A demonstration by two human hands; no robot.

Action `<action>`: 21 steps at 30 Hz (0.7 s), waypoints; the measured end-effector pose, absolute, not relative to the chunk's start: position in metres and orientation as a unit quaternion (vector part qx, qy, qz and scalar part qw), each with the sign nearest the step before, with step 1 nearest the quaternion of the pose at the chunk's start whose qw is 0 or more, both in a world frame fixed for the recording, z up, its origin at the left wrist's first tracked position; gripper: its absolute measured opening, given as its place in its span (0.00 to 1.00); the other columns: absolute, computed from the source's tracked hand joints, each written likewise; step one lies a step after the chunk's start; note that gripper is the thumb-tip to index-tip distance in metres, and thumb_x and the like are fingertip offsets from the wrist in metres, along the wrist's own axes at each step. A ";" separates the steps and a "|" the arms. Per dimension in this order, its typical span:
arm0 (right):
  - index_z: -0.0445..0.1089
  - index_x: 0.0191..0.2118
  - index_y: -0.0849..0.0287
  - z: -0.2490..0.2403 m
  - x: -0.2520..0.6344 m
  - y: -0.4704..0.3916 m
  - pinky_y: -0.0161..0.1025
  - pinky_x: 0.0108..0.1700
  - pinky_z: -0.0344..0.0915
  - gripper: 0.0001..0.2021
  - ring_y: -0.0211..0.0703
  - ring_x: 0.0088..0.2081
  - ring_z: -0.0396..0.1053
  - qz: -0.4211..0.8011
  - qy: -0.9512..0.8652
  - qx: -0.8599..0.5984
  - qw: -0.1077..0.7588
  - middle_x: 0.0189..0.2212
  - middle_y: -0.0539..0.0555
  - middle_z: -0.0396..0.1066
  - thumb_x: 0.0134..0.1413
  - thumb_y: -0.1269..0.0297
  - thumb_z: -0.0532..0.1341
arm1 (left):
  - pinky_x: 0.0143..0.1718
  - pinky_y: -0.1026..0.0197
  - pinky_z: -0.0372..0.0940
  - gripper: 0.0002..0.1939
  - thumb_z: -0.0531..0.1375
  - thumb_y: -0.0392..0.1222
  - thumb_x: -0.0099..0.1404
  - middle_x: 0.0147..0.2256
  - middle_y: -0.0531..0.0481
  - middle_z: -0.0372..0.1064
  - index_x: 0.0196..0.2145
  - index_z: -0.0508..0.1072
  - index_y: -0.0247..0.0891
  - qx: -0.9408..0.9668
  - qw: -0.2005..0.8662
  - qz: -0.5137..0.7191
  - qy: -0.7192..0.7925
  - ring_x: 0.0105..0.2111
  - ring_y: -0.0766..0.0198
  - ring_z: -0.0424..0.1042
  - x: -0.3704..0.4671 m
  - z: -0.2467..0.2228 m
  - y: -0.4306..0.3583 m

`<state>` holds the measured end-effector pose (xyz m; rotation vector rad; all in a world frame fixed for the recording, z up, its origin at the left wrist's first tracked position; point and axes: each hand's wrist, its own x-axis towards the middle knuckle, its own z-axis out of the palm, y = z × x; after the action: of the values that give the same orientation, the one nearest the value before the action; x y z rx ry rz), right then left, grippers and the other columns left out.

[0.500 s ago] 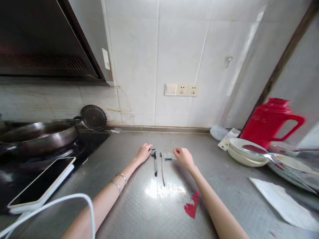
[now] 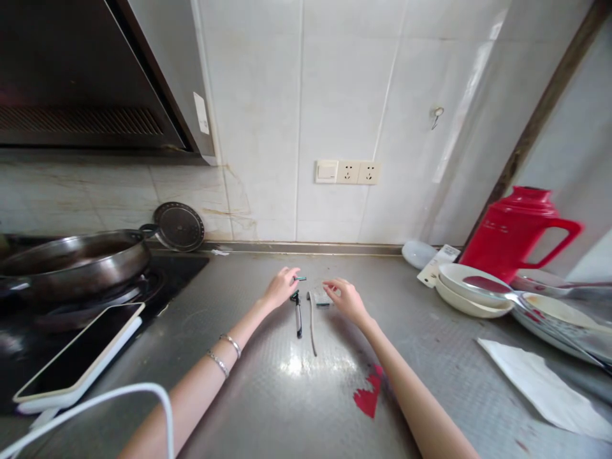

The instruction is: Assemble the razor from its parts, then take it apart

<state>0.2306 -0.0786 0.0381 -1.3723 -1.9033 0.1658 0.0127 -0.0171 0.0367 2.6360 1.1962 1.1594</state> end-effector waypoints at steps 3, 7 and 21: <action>0.71 0.42 0.57 0.036 0.228 -0.076 0.36 0.40 0.60 0.14 0.40 0.34 0.66 0.083 -0.752 -0.499 0.423 0.32 0.54 0.71 0.54 0.59 0.54 | 0.43 0.59 0.62 0.15 0.54 0.34 0.60 0.35 0.48 0.66 0.46 0.65 0.38 0.865 0.009 0.368 0.341 0.38 0.63 0.67 0.024 0.046 -0.032; 0.71 0.41 0.56 0.035 0.227 -0.076 0.36 0.39 0.61 0.13 0.39 0.33 0.67 0.100 -0.760 -0.481 0.425 0.32 0.53 0.70 0.52 0.59 0.57 | 0.43 0.59 0.63 0.16 0.53 0.35 0.61 0.37 0.47 0.66 0.47 0.64 0.38 0.875 0.016 0.367 0.316 0.39 0.63 0.67 0.036 0.049 -0.046; 0.73 0.33 0.58 0.032 0.237 -0.071 0.36 0.37 0.61 0.10 0.40 0.31 0.67 0.106 -0.761 -0.487 0.417 0.29 0.54 0.71 0.51 0.61 0.58 | 0.44 0.58 0.63 0.14 0.56 0.36 0.58 0.38 0.47 0.67 0.44 0.67 0.38 0.863 0.015 0.402 0.307 0.42 0.61 0.65 0.032 0.048 -0.043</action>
<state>0.2372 -0.0706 0.0320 -1.2220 -1.9092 0.2650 0.0323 -0.0435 0.0482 2.6852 0.9550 1.2496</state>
